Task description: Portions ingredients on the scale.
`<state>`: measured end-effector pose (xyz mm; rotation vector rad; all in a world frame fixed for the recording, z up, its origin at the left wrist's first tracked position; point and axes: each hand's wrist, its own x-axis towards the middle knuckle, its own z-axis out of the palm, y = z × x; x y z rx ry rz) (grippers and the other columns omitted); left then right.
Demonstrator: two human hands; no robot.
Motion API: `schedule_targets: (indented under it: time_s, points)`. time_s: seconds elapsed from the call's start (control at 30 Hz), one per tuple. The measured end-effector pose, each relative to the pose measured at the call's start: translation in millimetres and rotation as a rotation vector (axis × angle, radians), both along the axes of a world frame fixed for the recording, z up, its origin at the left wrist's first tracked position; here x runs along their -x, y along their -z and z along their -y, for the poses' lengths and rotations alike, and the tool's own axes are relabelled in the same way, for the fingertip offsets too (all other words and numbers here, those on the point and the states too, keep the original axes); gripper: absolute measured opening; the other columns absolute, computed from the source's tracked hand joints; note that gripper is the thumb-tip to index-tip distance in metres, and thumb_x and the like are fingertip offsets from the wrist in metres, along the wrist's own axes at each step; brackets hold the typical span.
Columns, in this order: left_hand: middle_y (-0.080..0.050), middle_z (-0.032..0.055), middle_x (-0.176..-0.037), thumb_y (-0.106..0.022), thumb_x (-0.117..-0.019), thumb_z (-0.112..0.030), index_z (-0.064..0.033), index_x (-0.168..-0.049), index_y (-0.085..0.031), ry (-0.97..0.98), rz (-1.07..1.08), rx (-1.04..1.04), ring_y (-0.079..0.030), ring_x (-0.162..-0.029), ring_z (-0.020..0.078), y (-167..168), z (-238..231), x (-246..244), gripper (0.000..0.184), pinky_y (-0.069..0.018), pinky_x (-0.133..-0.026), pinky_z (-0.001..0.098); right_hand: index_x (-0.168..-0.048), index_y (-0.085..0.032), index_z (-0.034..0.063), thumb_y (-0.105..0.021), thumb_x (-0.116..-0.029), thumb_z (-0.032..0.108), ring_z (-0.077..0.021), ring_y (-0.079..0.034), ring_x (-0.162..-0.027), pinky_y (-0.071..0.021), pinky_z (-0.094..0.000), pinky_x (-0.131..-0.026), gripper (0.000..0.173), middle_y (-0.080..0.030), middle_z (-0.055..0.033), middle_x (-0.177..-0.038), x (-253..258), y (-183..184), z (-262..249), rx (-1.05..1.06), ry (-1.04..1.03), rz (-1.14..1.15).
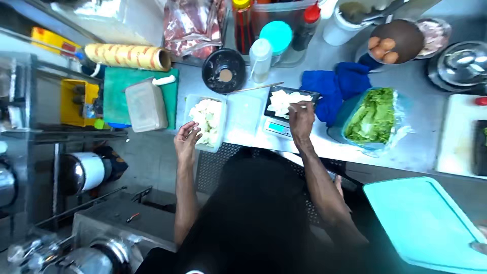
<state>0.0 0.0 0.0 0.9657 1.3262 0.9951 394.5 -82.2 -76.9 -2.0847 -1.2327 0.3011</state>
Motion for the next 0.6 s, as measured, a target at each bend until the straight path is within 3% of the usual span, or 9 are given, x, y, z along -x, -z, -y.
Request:
schedule_targets:
  time_s: [0.13,0.2,0.3,0.37,0.43,0.5,0.6]
  points:
    - [-0.073,0.0111,-0.113,-0.066,-0.0981,-0.005,-0.0008,-0.12,-0.067,-0.014,-0.355,-0.017,-0.073,-0.097,0.0221,-5,11,32,0.022,-0.0621,-0.086,0.0416,-0.112,-0.075,0.0039,-0.06,-0.1028,0.023,-0.0265,-0.064,-0.084,-0.0558,-0.0377,-0.077,0.025,-0.064,-0.02,-0.114,4,0,0,-0.102,0.047,0.004]
    - [-0.075,0.0097,-0.11,-0.065,-0.0998,-0.007,-0.0024,-0.116,-0.07,0.125,-0.592,0.032,-0.074,-0.09,0.0203,-6,16,34,0.018,-0.0631,-0.082,0.0413,-0.11,-0.076,0.0067,-0.063,-0.1019,0.024,-0.0179,-0.06,-0.077,-0.0528,-0.0292,-0.069,0.023,-0.063,-0.0156,-0.11,11,-5,0,-0.146,0.082,-0.06]
    - [-0.075,0.0112,-0.11,-0.062,-0.103,-0.016,-0.0112,-0.121,-0.071,0.362,-0.831,0.043,-0.075,-0.087,0.0254,0,27,22,0.021,-0.0624,-0.079,0.0498,-0.111,-0.077,0.0076,-0.066,-0.1007,0.025,-0.0139,-0.059,-0.073,-0.0515,-0.0261,-0.063,0.022,-0.065,-0.0139,-0.109,28,-14,-1,-0.183,0.027,-0.232]
    - [-0.073,0.0133,-0.115,-0.062,-0.1036,-0.021,-0.0173,-0.131,-0.068,0.519,-0.927,0.024,-0.073,-0.09,0.0313,9,26,10,0.028,-0.0603,-0.081,0.0552,-0.113,-0.076,0.0089,-0.065,-0.1015,0.024,-0.0128,-0.061,-0.075,-0.0526,-0.0249,-0.064,0.022,-0.064,-0.0122,-0.111,42,-19,0,-0.197,-0.066,-0.33]
    - [-0.073,0.0185,-0.113,-0.066,-0.1003,-0.025,-0.0159,-0.136,-0.066,0.657,-1.096,0.016,-0.072,-0.093,0.0369,33,6,-1,0.037,-0.0576,-0.083,0.0591,-0.114,-0.076,0.0088,-0.066,-0.1014,0.024,-0.0122,-0.063,-0.08,-0.0546,-0.0237,-0.066,0.022,-0.065,-0.0114,-0.112,56,-22,-4,-0.225,-0.139,-0.377]
    - [-0.07,0.0203,-0.121,-0.07,-0.0956,-0.03,-0.0154,-0.139,-0.063,0.794,-1.324,0.097,-0.068,-0.109,0.0428,52,-15,-16,0.046,-0.0527,-0.091,0.0655,-0.113,-0.076,0.0075,-0.067,-0.1009,0.023,-0.0124,-0.064,-0.082,-0.0542,-0.0235,-0.066,0.022,-0.066,-0.012,-0.111,65,-26,-8,-0.259,-0.167,-0.383]
    - [-0.069,0.0232,-0.12,-0.066,-0.0945,-0.018,-0.0135,-0.138,-0.061,0.925,-1.48,0.105,-0.067,-0.107,0.0475,56,-22,-37,0.044,-0.053,-0.084,0.0682,-0.114,-0.076,0.0079,-0.067,-0.1009,0.022,-0.0114,-0.065,-0.083,-0.0546,-0.023,-0.066,0.022,-0.066,-0.0105,-0.111,68,-39,-4,-0.283,-0.156,-0.368]
